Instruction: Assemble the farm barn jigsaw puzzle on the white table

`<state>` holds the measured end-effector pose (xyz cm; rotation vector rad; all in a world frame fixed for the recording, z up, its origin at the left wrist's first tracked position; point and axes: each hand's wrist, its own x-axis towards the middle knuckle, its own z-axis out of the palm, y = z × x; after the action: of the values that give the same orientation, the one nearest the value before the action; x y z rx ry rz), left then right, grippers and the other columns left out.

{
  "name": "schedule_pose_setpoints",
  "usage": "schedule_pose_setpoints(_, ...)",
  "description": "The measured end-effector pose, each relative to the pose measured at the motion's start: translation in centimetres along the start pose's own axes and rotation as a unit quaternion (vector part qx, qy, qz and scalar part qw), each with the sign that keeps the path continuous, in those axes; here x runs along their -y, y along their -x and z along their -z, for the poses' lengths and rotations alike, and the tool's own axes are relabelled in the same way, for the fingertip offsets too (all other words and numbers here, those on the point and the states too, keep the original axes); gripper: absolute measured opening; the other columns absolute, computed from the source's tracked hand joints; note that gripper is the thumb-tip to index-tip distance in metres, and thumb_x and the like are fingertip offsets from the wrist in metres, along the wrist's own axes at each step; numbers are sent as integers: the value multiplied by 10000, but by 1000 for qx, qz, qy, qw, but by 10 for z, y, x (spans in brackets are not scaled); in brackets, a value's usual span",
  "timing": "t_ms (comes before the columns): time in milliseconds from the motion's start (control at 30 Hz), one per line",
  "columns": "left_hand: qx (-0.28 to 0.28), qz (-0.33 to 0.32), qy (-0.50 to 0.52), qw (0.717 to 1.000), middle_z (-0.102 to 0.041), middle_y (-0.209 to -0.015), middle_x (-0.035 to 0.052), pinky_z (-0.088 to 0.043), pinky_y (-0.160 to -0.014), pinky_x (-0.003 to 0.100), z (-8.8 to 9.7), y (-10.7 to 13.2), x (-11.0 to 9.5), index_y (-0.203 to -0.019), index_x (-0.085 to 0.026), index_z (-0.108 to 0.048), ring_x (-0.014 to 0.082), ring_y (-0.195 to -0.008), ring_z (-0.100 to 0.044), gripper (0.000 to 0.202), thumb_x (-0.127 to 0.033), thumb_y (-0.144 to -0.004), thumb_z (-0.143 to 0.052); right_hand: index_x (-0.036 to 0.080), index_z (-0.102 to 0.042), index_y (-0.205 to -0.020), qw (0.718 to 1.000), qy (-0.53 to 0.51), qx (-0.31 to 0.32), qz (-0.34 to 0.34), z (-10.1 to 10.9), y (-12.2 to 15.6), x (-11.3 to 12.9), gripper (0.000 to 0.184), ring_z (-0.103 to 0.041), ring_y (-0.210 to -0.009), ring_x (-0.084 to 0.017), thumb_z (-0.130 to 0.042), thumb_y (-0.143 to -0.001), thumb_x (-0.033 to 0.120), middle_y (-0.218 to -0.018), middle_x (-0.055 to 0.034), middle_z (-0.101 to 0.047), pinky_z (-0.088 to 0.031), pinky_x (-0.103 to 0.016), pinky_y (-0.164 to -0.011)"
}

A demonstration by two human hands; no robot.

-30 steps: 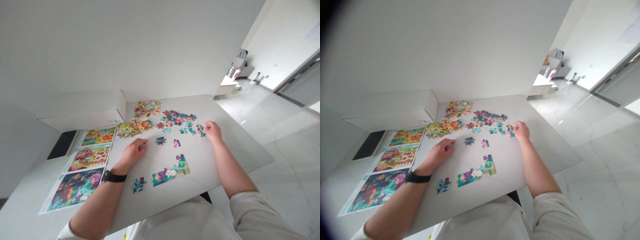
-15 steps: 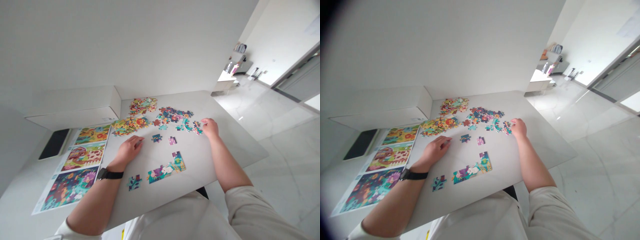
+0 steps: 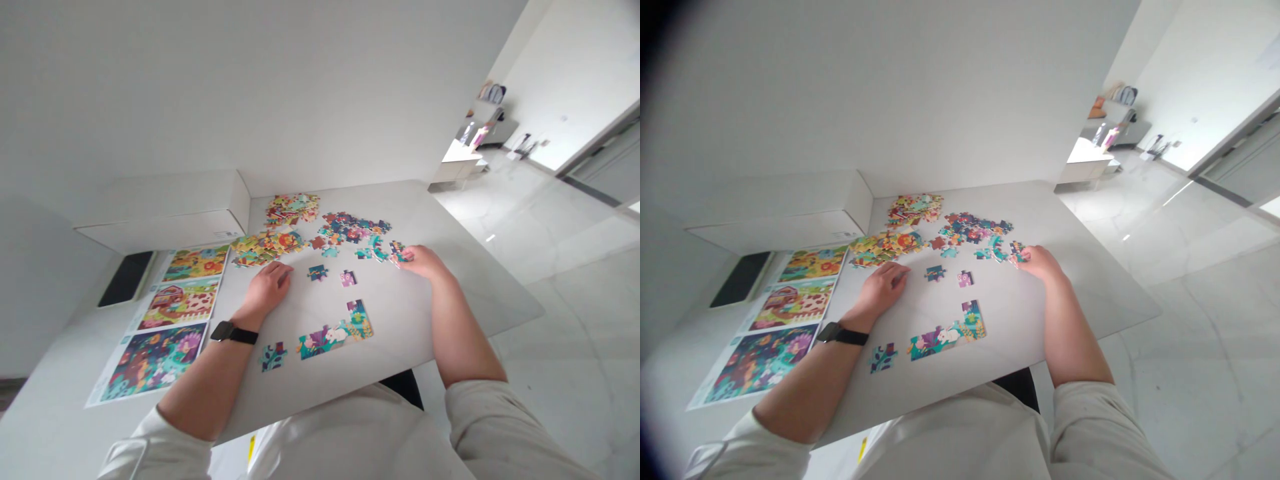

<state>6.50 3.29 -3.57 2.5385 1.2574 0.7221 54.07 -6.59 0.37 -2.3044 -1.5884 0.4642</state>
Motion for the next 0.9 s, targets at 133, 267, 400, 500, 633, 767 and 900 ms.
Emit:
schedule_pose_setpoints(133, 2, -2, -5, 1000, -750, -1177, 119, -586, -999, 395, -2, 0, -1, -1162, -219, -765, 271, -1098, -705, 329, -322, -1022, -486, 225, -835, -1067, 1000, 12, -2, 18, -2, -3, -5, 308, -800, -960, -251, -855, -762, 266, -1083, -91, -854, -553, -277, -802)
schedule_pose_setpoints(267, 2, -6, -15, 1000, -751, -1166, 122, -584, -998, 404, -2, -1, -1, -1166, -215, -767, 276, -1096, -706, 336, -308, -1026, -476, 223, -833, -1109, 999, 26, -26, 20, -3, -6, -6, 279, -788, -996, -238, -805, -834, 261, -1121, -99, -843, -548, -276, -857)
schedule_pose_setpoints(400, -2, -3, -18, 1000, -751, -1168, 115, -589, -971, 391, -3, -1, -1, -1153, -224, -766, 272, -1091, -709, 314, -295, -1011, -495, 205, -825, -1157, 997, 34, -72, 17, -6, -6, 0, 294, -761, -1004, -228, -784, -902, 346, -1231, -137, -794, -546, -303, -951)
schedule_pose_setpoints(500, -2, -2, -20, 1000, -746, -1167, 110, -587, -964, 378, -3, -1, -2, -1145, -226, -766, 264, -1087, -709, 308, -283, -1007, -497, 198, -811, -1197, 995, 2, -94, 29, -10, -5, 8, 309, -744, -977, -213, -745, -941, 356, -1254, -134, -766, -551, -305, -952)
schedule_pose_setpoints(633, 3, -2, -44, 999, -743, -1167, 109, -596, -934, 374, -2, 0, -5, -1136, -227, -770, 258, -1063, -706, 312, -267, -1007, -489, 199, -806, -1166, 990, -36, -98, 99, -18, -9, 15, 262, -727, -1003, -213, -643, -962, 229, -1178, -108, -769, -541, -318, -980)
schedule_pose_setpoints(767, 0, 4, -72, 997, -737, -1166, 111, -603, -933, 385, -4, 1, -6, -1146, -228, -773, 265, -1068, -701, 324, -253, -1006, -482, 217, -811, -1043, 971, -82, -117, 191, -30, -17, 17, 225, -700, -890, -220, -608, -946, 203, -1018, -81, -763, -559, -339, -888)
schedule_pose_setpoints(900, -4, 9, -93, 996, -722, -1200, 115, -605, -916, 391, -6, 3, -6, -1155, -228, -768, 276, -1090, -697, 314, -256, -1007, -493, 234, -813, -1027, 954, -119, -134, 241, -39, -23, 17, 222, -690, -865, -230, -603, -953, 227, -973, -80, -757, -565, -354, -833)
